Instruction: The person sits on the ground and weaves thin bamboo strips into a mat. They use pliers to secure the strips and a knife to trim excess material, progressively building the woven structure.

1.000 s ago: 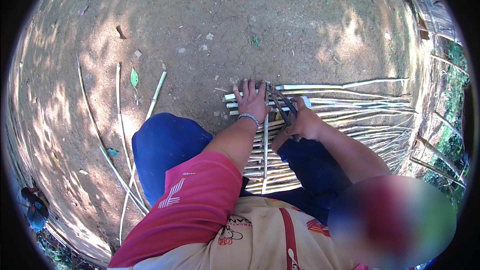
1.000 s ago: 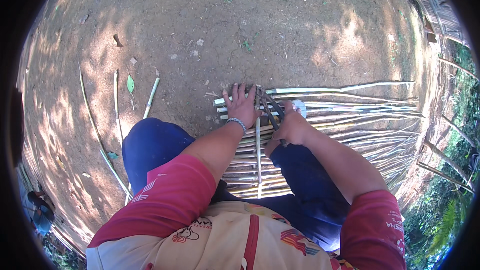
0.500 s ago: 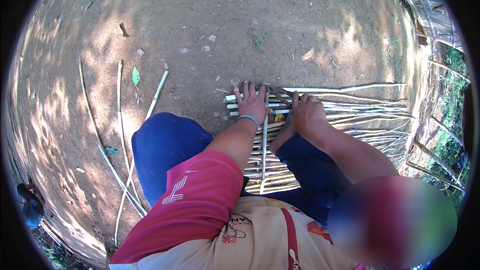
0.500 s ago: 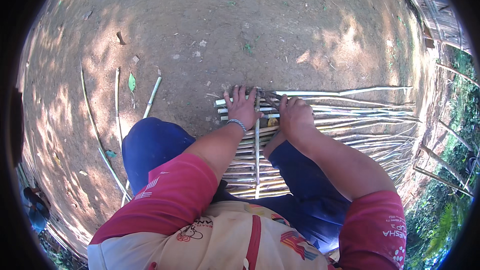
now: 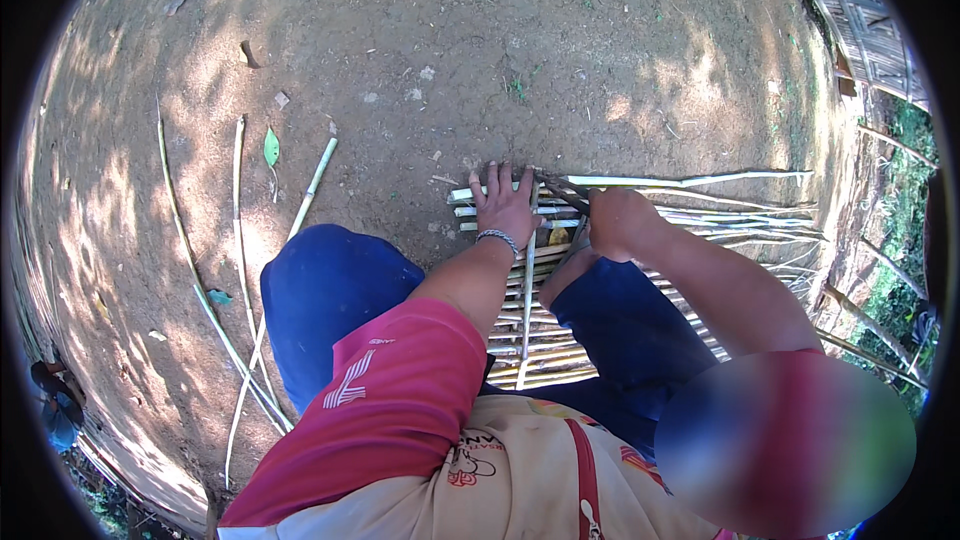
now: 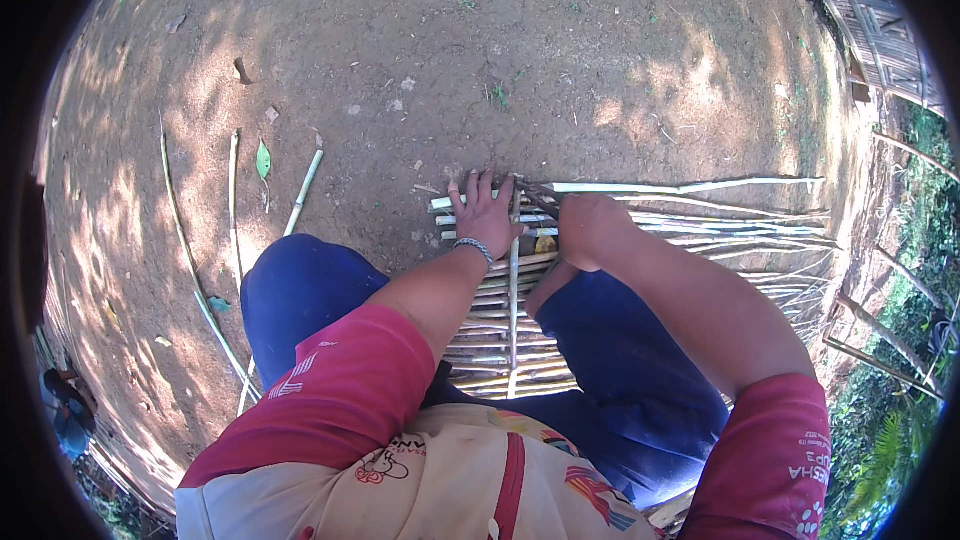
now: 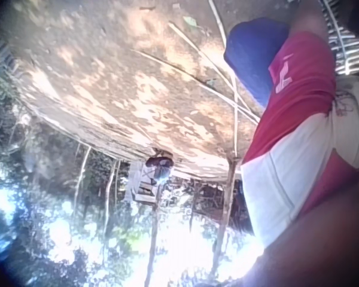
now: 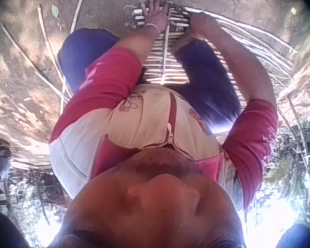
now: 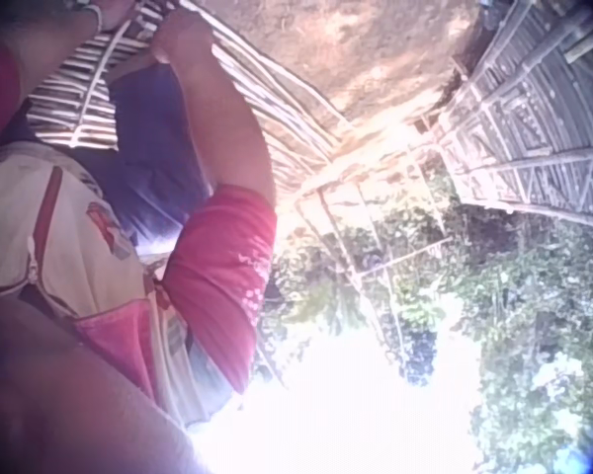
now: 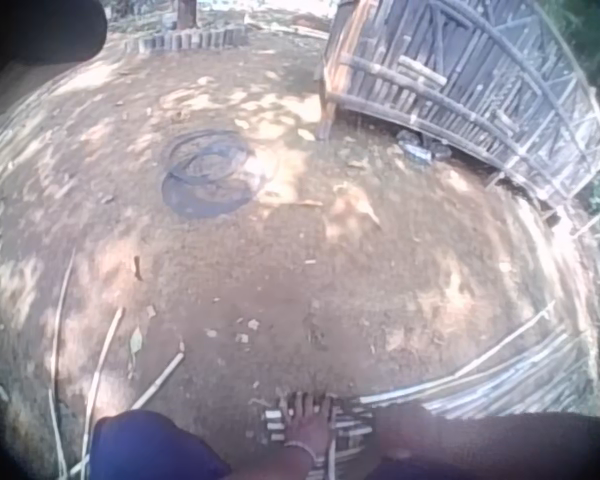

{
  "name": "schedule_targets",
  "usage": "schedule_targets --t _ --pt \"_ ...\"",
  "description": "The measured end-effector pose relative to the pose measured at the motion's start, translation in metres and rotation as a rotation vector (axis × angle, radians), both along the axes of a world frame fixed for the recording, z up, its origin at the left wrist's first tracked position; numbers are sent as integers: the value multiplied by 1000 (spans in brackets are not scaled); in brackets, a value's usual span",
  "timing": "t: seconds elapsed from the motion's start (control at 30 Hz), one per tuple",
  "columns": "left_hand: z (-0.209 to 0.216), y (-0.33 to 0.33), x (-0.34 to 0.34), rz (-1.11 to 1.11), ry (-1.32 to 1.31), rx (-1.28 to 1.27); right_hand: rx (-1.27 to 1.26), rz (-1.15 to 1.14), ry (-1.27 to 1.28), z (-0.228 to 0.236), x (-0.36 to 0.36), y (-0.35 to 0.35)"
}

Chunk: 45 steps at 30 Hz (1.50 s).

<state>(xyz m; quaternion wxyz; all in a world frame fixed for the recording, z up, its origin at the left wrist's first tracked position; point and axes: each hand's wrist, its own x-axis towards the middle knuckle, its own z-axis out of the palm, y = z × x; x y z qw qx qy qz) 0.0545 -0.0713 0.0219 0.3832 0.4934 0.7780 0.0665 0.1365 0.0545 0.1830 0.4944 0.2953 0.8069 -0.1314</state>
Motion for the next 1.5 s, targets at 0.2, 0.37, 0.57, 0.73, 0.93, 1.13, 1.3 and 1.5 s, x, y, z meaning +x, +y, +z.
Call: schedule_targets --t 0.2,0.37,0.57,0.73,0.93,1.13,1.3,1.5 --pt "-3 -2 0 11 -14 3 -401 -894 -56 -23 11 24" --pt "-2 -1 1 28 -25 6 -735 -1673 81 -34 45 7" --pt "2 0 -1 5 -42 -15 -842 -1897 184 -46 67 -29" --pt "0 -1 0 0 -15 -12 -747 -1858 251 -45 60 -51" --pt "0 0 0 0 -9 0 -765 -1852 287 -47 60 -57" --pt "1 0 -1 -4 -16 -1 -750 -1828 286 -40 62 -55" --pt "4 1 -2 -16 -13 -13 -471 -1274 320 -49 69 -51" --pt "2 -1 -2 -12 -17 -18 -187 -511 153 -19 33 -39"
